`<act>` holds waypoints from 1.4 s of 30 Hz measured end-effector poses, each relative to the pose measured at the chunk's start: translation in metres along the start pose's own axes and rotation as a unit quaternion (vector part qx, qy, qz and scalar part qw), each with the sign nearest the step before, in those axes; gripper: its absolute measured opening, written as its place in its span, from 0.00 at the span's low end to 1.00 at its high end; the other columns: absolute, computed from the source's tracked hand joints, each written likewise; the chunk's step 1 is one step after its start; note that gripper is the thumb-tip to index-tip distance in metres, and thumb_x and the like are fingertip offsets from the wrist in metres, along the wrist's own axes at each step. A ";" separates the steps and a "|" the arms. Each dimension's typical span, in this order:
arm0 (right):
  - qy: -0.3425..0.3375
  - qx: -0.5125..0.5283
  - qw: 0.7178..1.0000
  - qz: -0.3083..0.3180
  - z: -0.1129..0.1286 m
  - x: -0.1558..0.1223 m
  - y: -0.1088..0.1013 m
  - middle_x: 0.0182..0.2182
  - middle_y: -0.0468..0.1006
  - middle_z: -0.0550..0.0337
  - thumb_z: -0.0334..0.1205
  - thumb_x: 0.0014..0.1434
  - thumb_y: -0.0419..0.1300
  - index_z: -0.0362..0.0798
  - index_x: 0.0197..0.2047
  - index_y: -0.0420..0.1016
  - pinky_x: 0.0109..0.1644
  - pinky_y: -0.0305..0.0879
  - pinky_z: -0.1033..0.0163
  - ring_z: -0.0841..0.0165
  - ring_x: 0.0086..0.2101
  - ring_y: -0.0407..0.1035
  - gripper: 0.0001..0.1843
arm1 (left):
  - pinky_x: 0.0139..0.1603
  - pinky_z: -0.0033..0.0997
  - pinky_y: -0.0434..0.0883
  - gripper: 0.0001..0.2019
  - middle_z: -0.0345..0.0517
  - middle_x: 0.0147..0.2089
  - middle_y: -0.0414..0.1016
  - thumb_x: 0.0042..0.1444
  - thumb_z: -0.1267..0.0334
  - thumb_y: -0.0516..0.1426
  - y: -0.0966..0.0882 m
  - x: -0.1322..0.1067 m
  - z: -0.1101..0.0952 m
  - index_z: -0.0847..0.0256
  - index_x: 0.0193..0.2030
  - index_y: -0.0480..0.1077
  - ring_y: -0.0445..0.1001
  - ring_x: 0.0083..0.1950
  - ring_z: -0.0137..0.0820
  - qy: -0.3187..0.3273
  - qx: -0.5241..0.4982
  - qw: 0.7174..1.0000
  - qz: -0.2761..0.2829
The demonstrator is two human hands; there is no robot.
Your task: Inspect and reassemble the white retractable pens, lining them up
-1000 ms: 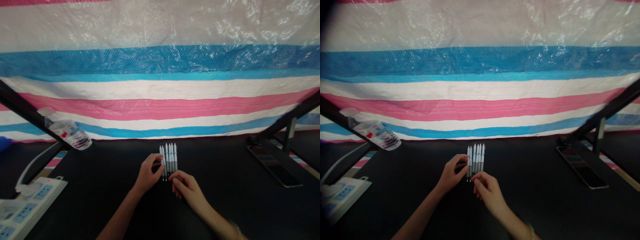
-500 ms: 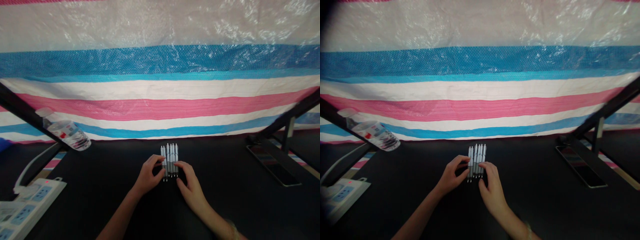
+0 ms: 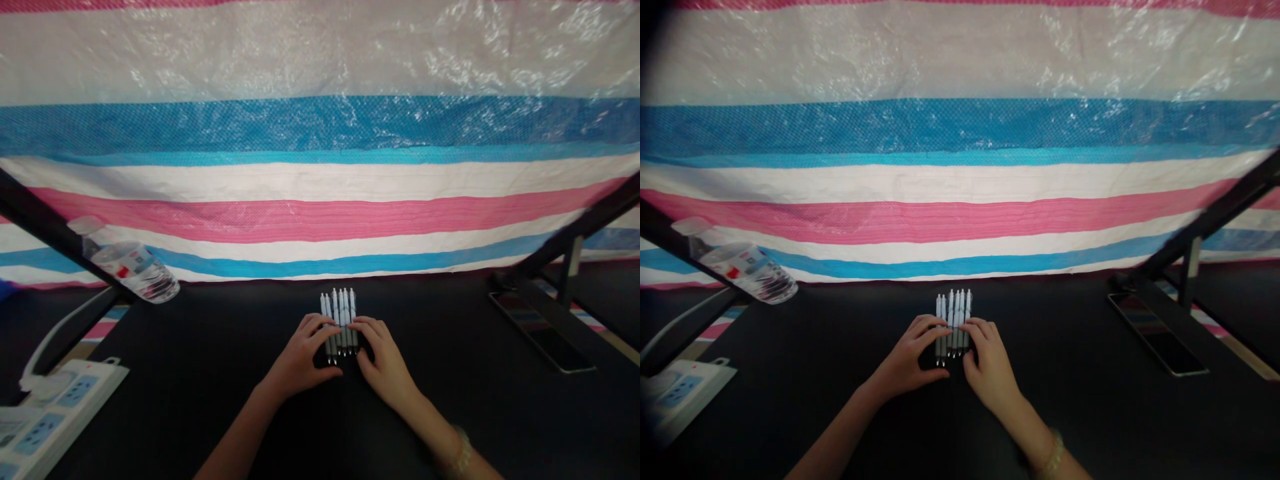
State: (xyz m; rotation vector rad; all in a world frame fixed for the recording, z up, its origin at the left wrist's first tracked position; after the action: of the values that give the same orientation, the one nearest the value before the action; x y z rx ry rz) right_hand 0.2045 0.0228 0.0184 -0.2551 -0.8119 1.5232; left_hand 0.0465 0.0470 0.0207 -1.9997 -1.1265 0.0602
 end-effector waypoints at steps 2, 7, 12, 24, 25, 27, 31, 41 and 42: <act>0.006 0.009 1.000 -0.007 -0.003 0.000 0.000 0.51 0.72 0.52 0.22 0.48 0.51 0.50 0.51 0.72 0.60 0.62 0.48 0.58 0.53 0.65 0.28 | 0.61 0.54 0.67 0.31 0.52 0.58 0.71 0.45 0.63 0.70 0.003 0.000 0.003 0.53 0.58 0.70 0.64 0.61 0.47 0.005 0.013 1.000 -0.004; 0.014 0.039 0.999 -0.021 -0.008 0.000 0.001 0.49 0.72 0.51 0.23 0.51 0.51 0.49 0.49 0.73 0.58 0.63 0.50 0.59 0.52 0.67 0.24 | 0.61 0.54 0.68 0.24 0.50 0.56 0.76 0.48 0.68 0.69 0.011 0.000 0.006 0.54 0.53 0.74 0.65 0.63 0.46 0.012 0.030 0.999 -0.029; 0.013 0.059 0.997 -0.039 -0.008 0.000 0.000 0.46 0.73 0.52 0.25 0.52 0.51 0.50 0.47 0.73 0.56 0.64 0.51 0.59 0.49 0.68 0.21 | 0.58 0.56 0.71 0.20 0.50 0.53 0.78 0.51 0.68 0.67 0.012 0.000 0.000 0.54 0.52 0.75 0.68 0.60 0.46 0.028 0.038 0.998 -0.051; 0.034 0.079 0.995 -0.059 -0.012 0.001 -0.002 0.44 0.75 0.53 0.28 0.55 0.52 0.49 0.44 0.73 0.50 0.65 0.55 0.60 0.47 0.69 0.15 | 0.56 0.47 0.72 0.14 0.49 0.50 0.78 0.54 0.67 0.65 0.007 0.001 -0.009 0.56 0.48 0.75 0.71 0.54 0.42 0.023 0.031 0.997 -0.060; 0.034 0.079 0.994 -0.060 -0.012 0.001 -0.002 0.44 0.75 0.53 0.28 0.55 0.52 0.49 0.44 0.74 0.50 0.65 0.55 0.60 0.46 0.69 0.15 | 0.55 0.46 0.73 0.13 0.49 0.49 0.78 0.55 0.68 0.64 0.006 0.002 -0.010 0.56 0.48 0.75 0.71 0.53 0.41 0.020 0.029 0.997 -0.064; 0.035 0.081 0.994 -0.063 -0.012 0.001 -0.002 0.43 0.75 0.53 0.29 0.55 0.52 0.49 0.43 0.74 0.50 0.64 0.55 0.60 0.46 0.69 0.15 | 0.54 0.45 0.73 0.13 0.49 0.48 0.78 0.56 0.69 0.62 0.004 0.002 -0.012 0.56 0.48 0.75 0.72 0.52 0.40 0.015 0.026 0.997 -0.072; 0.042 0.089 0.993 -0.072 -0.013 0.002 -0.004 0.42 0.75 0.53 0.29 0.55 0.53 0.49 0.42 0.75 0.50 0.64 0.55 0.60 0.46 0.69 0.14 | 0.51 0.43 0.74 0.13 0.49 0.47 0.78 0.56 0.71 0.61 0.001 0.003 -0.013 0.57 0.48 0.75 0.74 0.49 0.39 0.015 0.026 0.996 -0.081; 0.126 0.169 0.968 -0.133 -0.042 0.004 -0.007 0.35 0.77 0.56 0.35 0.54 0.54 0.48 0.38 0.76 0.43 0.66 0.59 0.61 0.37 0.71 0.11 | 0.46 0.37 0.74 0.10 0.48 0.42 0.78 0.58 0.70 0.58 -0.016 0.002 -0.031 0.58 0.46 0.75 0.76 0.43 0.36 0.000 -0.036 0.988 -0.153; 0.128 0.173 0.967 -0.136 -0.043 0.004 -0.007 0.35 0.77 0.56 0.35 0.53 0.54 0.48 0.37 0.76 0.42 0.66 0.59 0.61 0.37 0.71 0.11 | 0.44 0.36 0.73 0.09 0.47 0.41 0.78 0.58 0.71 0.58 -0.019 0.002 -0.035 0.59 0.45 0.75 0.76 0.41 0.35 -0.002 -0.052 0.986 -0.160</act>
State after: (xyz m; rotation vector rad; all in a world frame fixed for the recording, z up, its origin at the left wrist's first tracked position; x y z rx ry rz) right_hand 0.2353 0.0400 -0.0073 -0.0735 -0.3512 1.3115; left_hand 0.0488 0.0314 0.0567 -1.8821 -1.4664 -0.1637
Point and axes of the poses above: each hand's wrist, its own x-axis towards the middle knuckle, its own y-axis out of the palm, z = x × y, the point moved 7 cm from there along x, towards the middle knuckle
